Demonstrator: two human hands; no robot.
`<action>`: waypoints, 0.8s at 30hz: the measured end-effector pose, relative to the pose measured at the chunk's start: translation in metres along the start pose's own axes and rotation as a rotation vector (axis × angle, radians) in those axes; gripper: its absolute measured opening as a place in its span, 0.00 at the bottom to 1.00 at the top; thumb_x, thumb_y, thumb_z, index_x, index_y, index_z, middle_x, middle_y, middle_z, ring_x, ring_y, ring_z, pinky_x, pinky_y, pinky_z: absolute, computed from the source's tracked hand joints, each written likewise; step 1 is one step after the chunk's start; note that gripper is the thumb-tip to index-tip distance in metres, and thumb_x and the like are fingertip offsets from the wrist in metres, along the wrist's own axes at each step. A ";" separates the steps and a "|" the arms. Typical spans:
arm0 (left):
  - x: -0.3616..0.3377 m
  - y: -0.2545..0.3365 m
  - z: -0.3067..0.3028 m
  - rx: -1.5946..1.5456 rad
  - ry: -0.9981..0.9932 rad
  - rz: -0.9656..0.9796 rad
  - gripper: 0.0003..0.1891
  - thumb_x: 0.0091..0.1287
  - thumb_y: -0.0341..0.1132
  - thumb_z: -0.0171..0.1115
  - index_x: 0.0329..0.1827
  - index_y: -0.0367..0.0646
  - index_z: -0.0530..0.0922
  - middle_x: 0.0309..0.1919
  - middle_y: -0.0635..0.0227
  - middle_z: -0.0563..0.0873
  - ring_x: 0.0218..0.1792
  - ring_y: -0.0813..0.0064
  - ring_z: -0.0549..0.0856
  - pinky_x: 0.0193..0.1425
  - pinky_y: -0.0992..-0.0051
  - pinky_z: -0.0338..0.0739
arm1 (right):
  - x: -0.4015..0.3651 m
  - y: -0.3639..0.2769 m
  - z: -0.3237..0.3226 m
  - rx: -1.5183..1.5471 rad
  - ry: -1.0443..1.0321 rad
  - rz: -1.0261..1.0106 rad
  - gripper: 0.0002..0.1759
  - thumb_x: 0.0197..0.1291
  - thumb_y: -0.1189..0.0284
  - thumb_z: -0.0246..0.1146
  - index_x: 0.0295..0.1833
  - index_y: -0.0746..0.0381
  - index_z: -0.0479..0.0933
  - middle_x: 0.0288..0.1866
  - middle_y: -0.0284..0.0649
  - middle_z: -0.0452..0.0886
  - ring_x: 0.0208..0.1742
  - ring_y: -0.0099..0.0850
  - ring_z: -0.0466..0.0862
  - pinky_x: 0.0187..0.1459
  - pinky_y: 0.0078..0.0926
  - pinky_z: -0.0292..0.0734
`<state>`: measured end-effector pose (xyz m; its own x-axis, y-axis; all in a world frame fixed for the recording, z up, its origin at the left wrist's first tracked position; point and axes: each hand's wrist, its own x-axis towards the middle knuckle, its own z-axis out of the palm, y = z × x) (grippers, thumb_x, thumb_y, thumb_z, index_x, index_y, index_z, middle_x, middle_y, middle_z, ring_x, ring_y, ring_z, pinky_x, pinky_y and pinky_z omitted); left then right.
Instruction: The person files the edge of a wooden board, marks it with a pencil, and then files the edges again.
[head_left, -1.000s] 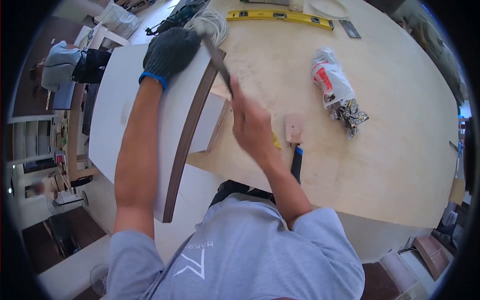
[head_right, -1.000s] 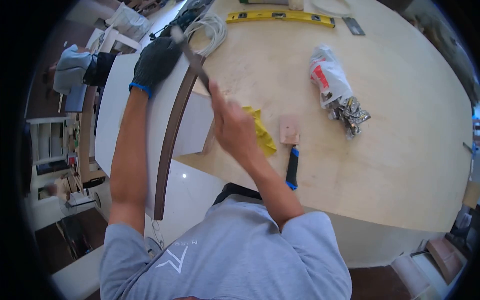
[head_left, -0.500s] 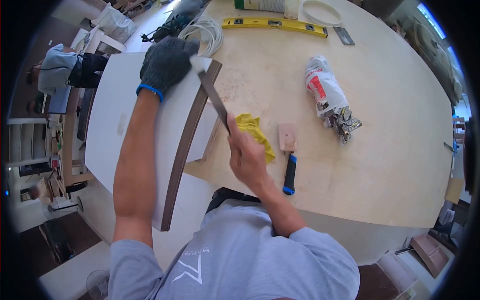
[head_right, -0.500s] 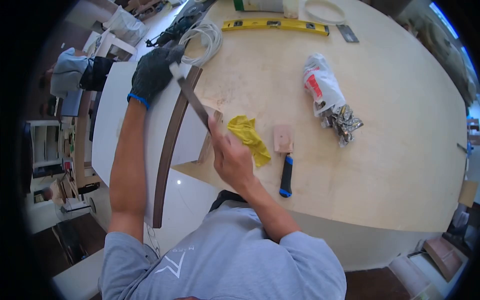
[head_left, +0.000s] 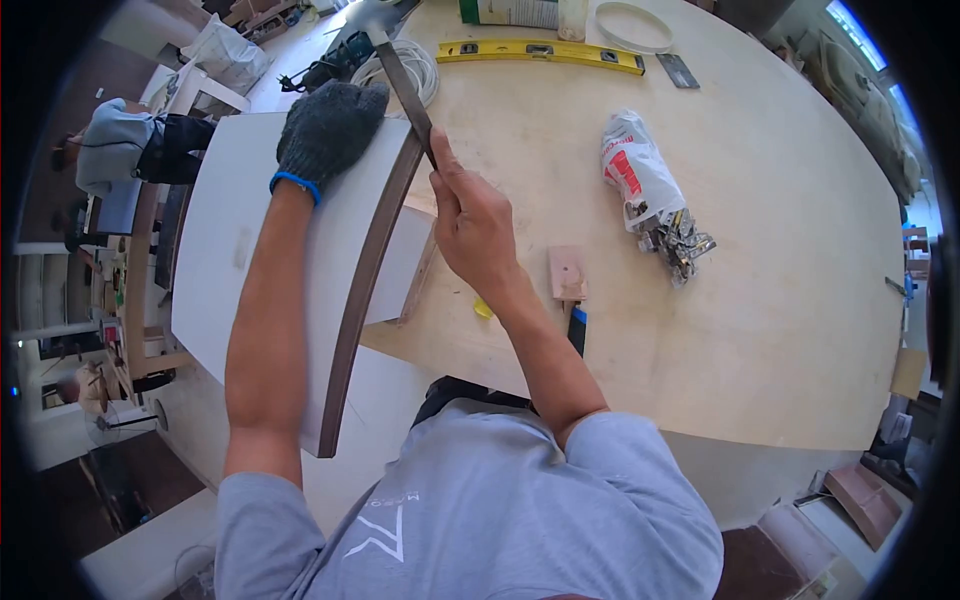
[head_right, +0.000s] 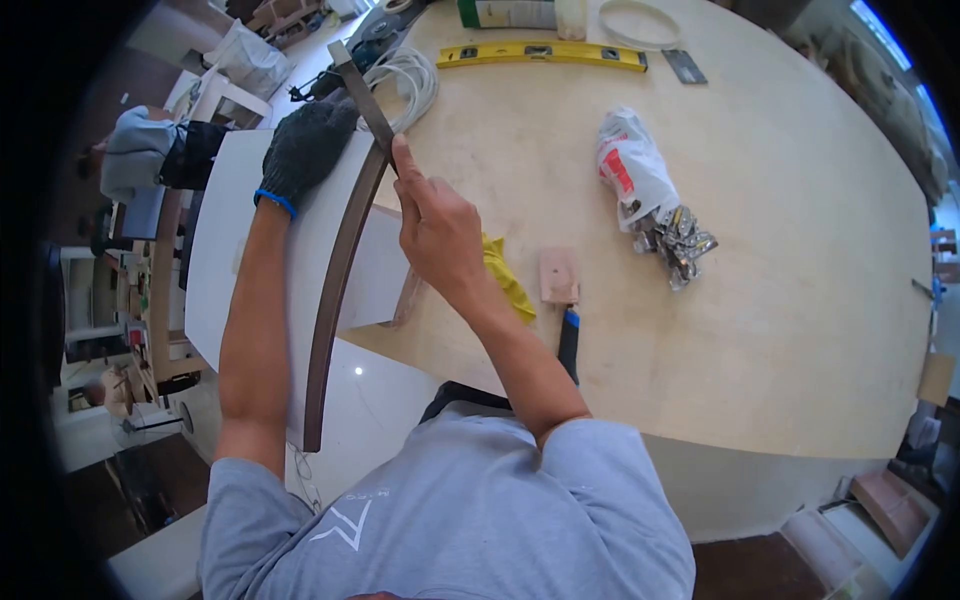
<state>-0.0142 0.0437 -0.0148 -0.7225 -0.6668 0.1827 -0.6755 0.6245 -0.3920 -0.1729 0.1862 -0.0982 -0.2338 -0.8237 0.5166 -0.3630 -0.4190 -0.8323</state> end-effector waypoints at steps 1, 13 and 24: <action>-0.001 -0.003 0.009 -0.023 0.059 0.012 0.09 0.67 0.36 0.53 0.45 0.46 0.78 0.38 0.56 0.85 0.39 0.53 0.85 0.38 0.52 0.80 | -0.004 0.002 0.001 -0.013 0.005 0.000 0.31 0.67 0.81 0.58 0.75 0.56 0.66 0.23 0.50 0.67 0.22 0.41 0.68 0.29 0.33 0.68; 0.005 0.002 -0.006 0.090 -0.131 -0.006 0.10 0.68 0.33 0.52 0.49 0.46 0.77 0.44 0.54 0.85 0.38 0.54 0.87 0.38 0.56 0.82 | -0.035 0.011 0.002 0.045 0.044 0.031 0.32 0.68 0.74 0.59 0.76 0.48 0.64 0.22 0.47 0.73 0.22 0.46 0.74 0.28 0.42 0.70; 0.003 -0.014 0.022 -0.098 -0.092 -0.109 0.11 0.68 0.34 0.53 0.51 0.46 0.78 0.46 0.54 0.85 0.42 0.53 0.86 0.44 0.56 0.81 | -0.056 0.002 -0.006 -0.003 -0.020 0.000 0.32 0.67 0.75 0.59 0.76 0.50 0.64 0.23 0.47 0.73 0.24 0.46 0.76 0.27 0.43 0.70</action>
<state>-0.0037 0.0239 -0.0283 -0.6309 -0.7641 0.1345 -0.7633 0.5803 -0.2839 -0.1660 0.2343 -0.1275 -0.2157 -0.8312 0.5124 -0.3658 -0.4177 -0.8317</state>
